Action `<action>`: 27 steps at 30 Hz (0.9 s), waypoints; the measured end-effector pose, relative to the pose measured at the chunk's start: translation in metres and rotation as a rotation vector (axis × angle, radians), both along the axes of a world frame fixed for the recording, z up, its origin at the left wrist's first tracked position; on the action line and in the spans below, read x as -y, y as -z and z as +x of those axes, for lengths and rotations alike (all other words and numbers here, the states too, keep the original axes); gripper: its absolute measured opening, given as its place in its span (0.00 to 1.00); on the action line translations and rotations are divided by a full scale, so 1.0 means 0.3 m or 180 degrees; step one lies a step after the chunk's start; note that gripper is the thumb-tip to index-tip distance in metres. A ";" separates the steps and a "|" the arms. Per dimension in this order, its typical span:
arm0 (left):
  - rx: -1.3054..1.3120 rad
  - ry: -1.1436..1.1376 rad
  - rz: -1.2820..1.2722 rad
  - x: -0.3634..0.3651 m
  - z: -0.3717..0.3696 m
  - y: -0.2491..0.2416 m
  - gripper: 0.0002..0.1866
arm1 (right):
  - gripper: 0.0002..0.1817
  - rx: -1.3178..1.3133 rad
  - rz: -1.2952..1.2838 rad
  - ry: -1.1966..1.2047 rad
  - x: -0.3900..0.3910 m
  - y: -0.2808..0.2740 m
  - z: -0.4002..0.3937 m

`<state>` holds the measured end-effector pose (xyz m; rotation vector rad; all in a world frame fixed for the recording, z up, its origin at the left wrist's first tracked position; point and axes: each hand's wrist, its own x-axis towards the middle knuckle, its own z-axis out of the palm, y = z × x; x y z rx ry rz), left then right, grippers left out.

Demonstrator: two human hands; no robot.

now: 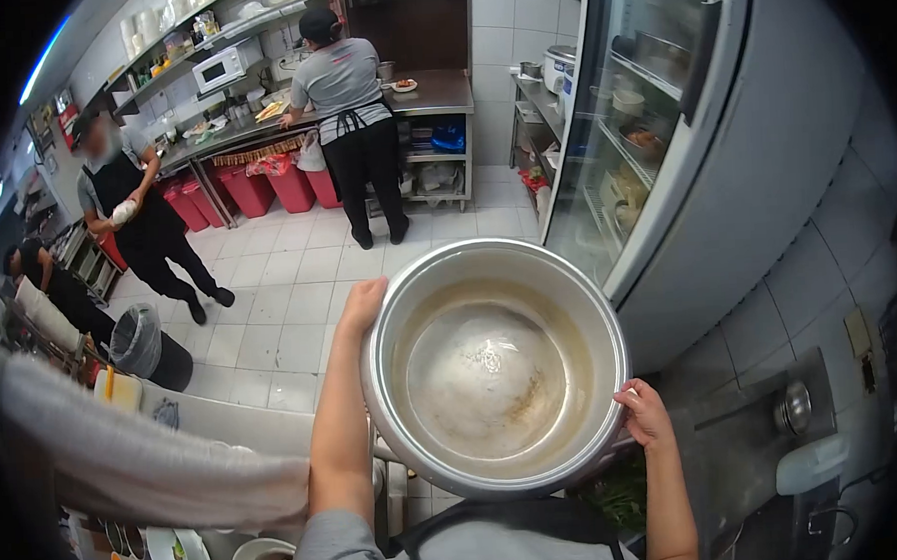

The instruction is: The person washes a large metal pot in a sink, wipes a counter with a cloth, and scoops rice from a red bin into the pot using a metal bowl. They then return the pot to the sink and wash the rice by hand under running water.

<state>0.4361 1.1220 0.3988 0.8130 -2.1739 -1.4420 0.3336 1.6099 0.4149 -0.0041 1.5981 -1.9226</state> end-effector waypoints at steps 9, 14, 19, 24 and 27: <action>0.1076 -0.1317 -0.0647 0.491 -0.049 0.097 0.26 | 0.09 -0.0365 0.0442 -0.1650 0.510 -0.051 -0.257; 0.1764 -0.2388 -0.0890 0.697 0.120 0.011 0.25 | 0.09 -0.0520 0.0112 -0.3558 0.849 -0.203 -0.280; 0.2129 -0.3121 -0.1196 0.889 0.202 0.082 0.24 | 0.06 -0.0087 0.0098 -0.5017 1.185 -0.097 -0.384; 0.2275 -0.3046 -0.1254 1.095 0.104 0.088 0.23 | 0.06 -0.0142 -0.0177 -0.4364 1.456 -0.094 -0.659; 0.2308 -0.2919 -0.1352 1.239 0.045 0.060 0.23 | 0.08 -0.0226 0.1054 -0.3267 1.482 0.250 -0.920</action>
